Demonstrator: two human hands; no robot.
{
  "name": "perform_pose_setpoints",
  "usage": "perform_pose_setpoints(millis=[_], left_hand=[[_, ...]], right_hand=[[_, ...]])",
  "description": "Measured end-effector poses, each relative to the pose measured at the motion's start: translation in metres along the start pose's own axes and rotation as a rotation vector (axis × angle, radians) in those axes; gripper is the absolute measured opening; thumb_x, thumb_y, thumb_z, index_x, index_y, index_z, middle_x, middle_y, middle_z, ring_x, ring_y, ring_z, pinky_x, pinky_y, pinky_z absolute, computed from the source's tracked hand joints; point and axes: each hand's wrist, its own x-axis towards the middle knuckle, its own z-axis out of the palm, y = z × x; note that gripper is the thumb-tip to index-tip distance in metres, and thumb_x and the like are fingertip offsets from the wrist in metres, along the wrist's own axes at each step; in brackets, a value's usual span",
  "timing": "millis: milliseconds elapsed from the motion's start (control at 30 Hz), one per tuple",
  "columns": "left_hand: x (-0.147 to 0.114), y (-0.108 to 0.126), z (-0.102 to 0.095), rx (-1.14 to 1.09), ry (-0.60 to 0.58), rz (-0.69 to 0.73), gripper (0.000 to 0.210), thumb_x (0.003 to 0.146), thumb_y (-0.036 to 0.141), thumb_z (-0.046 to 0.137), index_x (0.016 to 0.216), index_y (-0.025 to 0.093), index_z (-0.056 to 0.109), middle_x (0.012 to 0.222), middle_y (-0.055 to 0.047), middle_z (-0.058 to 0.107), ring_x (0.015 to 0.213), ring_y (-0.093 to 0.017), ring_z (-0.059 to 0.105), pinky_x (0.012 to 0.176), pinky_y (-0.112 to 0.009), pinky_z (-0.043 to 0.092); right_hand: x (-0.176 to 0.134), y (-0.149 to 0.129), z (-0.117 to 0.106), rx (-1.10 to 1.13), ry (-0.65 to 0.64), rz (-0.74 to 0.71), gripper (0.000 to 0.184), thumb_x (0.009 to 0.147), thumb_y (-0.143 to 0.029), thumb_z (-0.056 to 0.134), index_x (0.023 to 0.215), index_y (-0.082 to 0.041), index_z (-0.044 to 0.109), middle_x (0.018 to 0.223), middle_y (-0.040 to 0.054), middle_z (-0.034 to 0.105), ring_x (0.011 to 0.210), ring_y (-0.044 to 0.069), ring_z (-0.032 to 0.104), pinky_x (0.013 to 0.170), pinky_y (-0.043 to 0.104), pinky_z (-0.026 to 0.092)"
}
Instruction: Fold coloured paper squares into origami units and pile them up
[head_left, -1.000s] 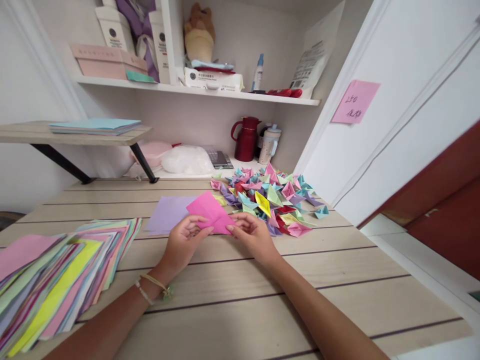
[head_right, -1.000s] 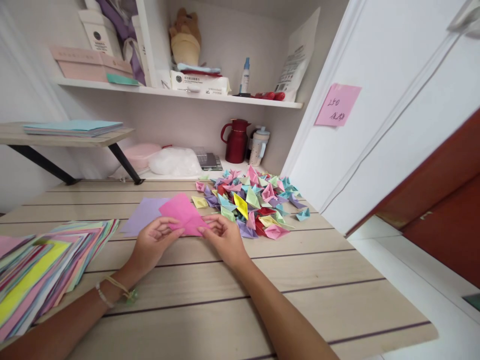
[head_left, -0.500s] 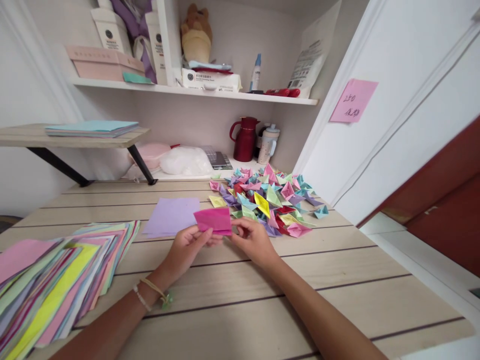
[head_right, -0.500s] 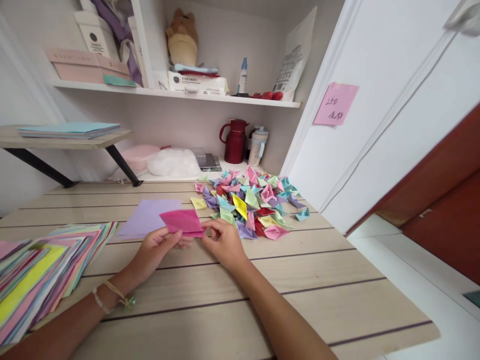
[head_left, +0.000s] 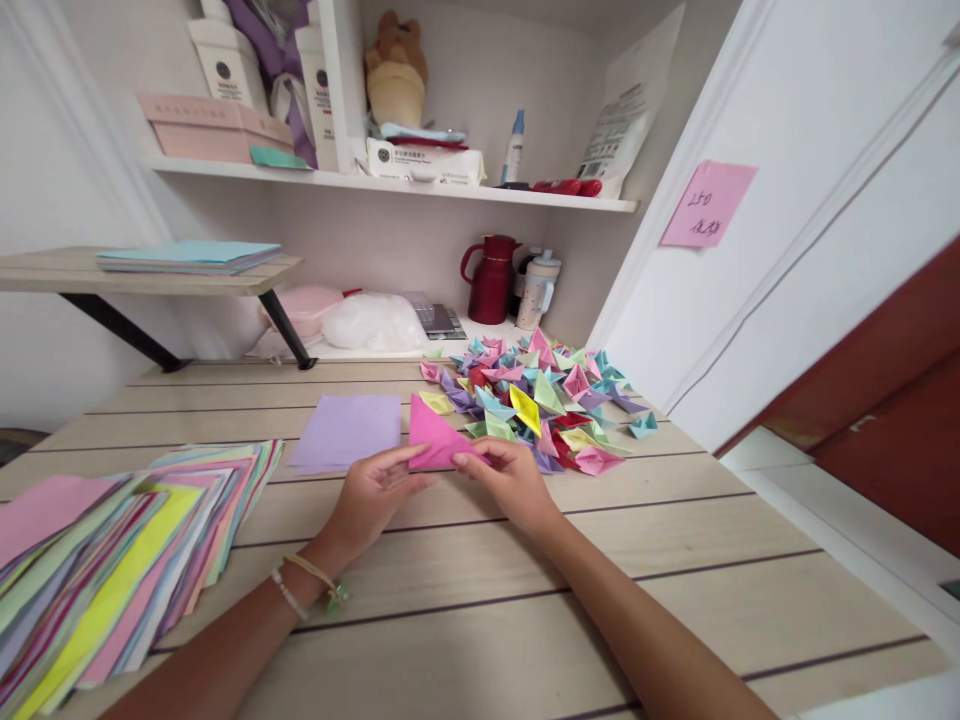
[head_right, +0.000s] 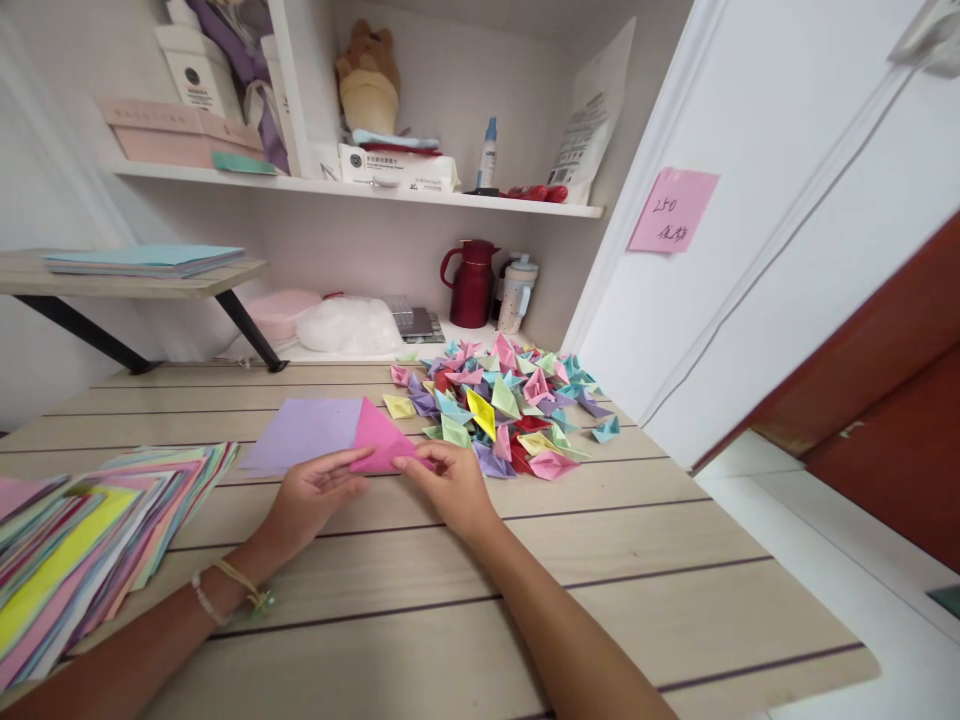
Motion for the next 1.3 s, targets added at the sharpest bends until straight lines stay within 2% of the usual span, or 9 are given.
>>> perform_pose_setpoints(millis=[100, 200, 300, 367, 467, 533, 733, 967, 1300], left_hand=[[0.0, 0.003, 0.001, 0.024, 0.023, 0.016, 0.027, 0.071, 0.032, 0.067, 0.092, 0.015, 0.066, 0.089, -0.008, 0.073, 0.085, -0.023, 0.067, 0.082, -0.035, 0.052], [0.0, 0.005, 0.003, -0.041, 0.016, 0.018, 0.046, 0.075, 0.03, 0.063, 0.117, 0.016, 0.05, 0.08, -0.005, 0.072, 0.072, -0.02, 0.069, 0.075, -0.035, 0.053], [0.003, 0.006, 0.004, -0.079, 0.018, -0.007, 0.063, 0.074, 0.029, 0.065, 0.128, 0.017, 0.034, 0.078, -0.004, 0.071, 0.066, -0.018, 0.069, 0.071, -0.033, 0.053], [0.004, 0.006, 0.004, -0.082, -0.003, -0.031, 0.05, 0.073, 0.031, 0.065, 0.117, 0.016, 0.046, 0.077, -0.005, 0.071, 0.067, -0.018, 0.068, 0.071, -0.032, 0.053], [0.006, 0.006, 0.002, -0.058, -0.027, -0.056, 0.024, 0.074, 0.034, 0.064, 0.086, 0.014, 0.061, 0.07, -0.005, 0.071, 0.067, -0.018, 0.068, 0.072, -0.03, 0.052], [0.007, 0.006, 0.001, -0.058, -0.015, -0.063, 0.021, 0.073, 0.035, 0.064, 0.076, 0.014, 0.061, 0.064, -0.004, 0.07, 0.064, -0.017, 0.067, 0.07, -0.03, 0.052], [0.007, 0.006, 0.0, -0.069, -0.019, -0.088, 0.022, 0.072, 0.035, 0.065, 0.078, 0.015, 0.061, 0.064, -0.003, 0.069, 0.063, -0.017, 0.066, 0.067, -0.029, 0.052], [0.009, -0.002, -0.004, -0.117, -0.101, -0.101, 0.023, 0.074, 0.035, 0.064, 0.084, 0.014, 0.063, 0.069, -0.005, 0.071, 0.066, -0.017, 0.067, 0.069, -0.029, 0.052], [0.011, -0.006, -0.006, -0.169, -0.182, -0.099, 0.018, 0.074, 0.032, 0.065, 0.079, 0.014, 0.065, 0.067, -0.004, 0.071, 0.064, -0.015, 0.066, 0.068, -0.027, 0.052]], right_hand=[[0.001, 0.004, 0.001, 0.126, 0.036, 0.099, 0.028, 0.07, -0.035, 0.068, 0.092, -0.018, 0.064, 0.063, 0.0005, 0.06, 0.058, 0.013, 0.053, 0.056, 0.025, 0.042], [0.0, 0.004, 0.003, 0.154, -0.013, 0.144, 0.043, 0.071, -0.037, 0.066, 0.108, -0.018, 0.059, 0.062, -0.0013, 0.058, 0.056, 0.012, 0.051, 0.055, 0.024, 0.042], [0.0, 0.003, 0.003, 0.09, -0.049, 0.126, 0.027, 0.076, -0.041, 0.059, 0.083, -0.016, 0.067, 0.062, 0.0004, 0.058, 0.057, 0.012, 0.05, 0.055, 0.024, 0.041], [0.0, 0.001, 0.002, 0.05, -0.032, 0.11, 0.027, 0.077, -0.041, 0.058, 0.071, -0.016, 0.067, 0.062, 0.0009, 0.06, 0.058, 0.013, 0.05, 0.056, 0.025, 0.041], [-0.001, 0.0, 0.002, 0.053, -0.025, 0.107, 0.024, 0.074, -0.039, 0.062, 0.072, -0.017, 0.07, 0.065, 0.0015, 0.064, 0.06, 0.014, 0.052, 0.058, 0.026, 0.042], [-0.001, -0.001, 0.001, 0.08, -0.04, 0.122, 0.023, 0.071, -0.039, 0.065, 0.074, -0.017, 0.071, 0.07, 0.0024, 0.067, 0.063, 0.015, 0.055, 0.061, 0.027, 0.043], [-0.001, -0.006, 0.0, 0.117, -0.051, 0.139, 0.026, 0.074, -0.04, 0.061, 0.081, -0.018, 0.072, 0.075, 0.003, 0.068, 0.068, 0.017, 0.057, 0.064, 0.028, 0.044], [0.0, -0.006, -0.001, 0.124, 0.017, 0.172, 0.017, 0.065, -0.035, 0.07, 0.068, -0.018, 0.072, 0.068, 0.0023, 0.068, 0.061, 0.015, 0.056, 0.058, 0.027, 0.043], [-0.003, -0.004, 0.004, 0.525, -0.042, 0.406, 0.029, 0.063, -0.037, 0.074, 0.053, -0.015, 0.057, 0.047, -0.0058, 0.048, 0.044, 0.006, 0.037, 0.045, 0.02, 0.027]])
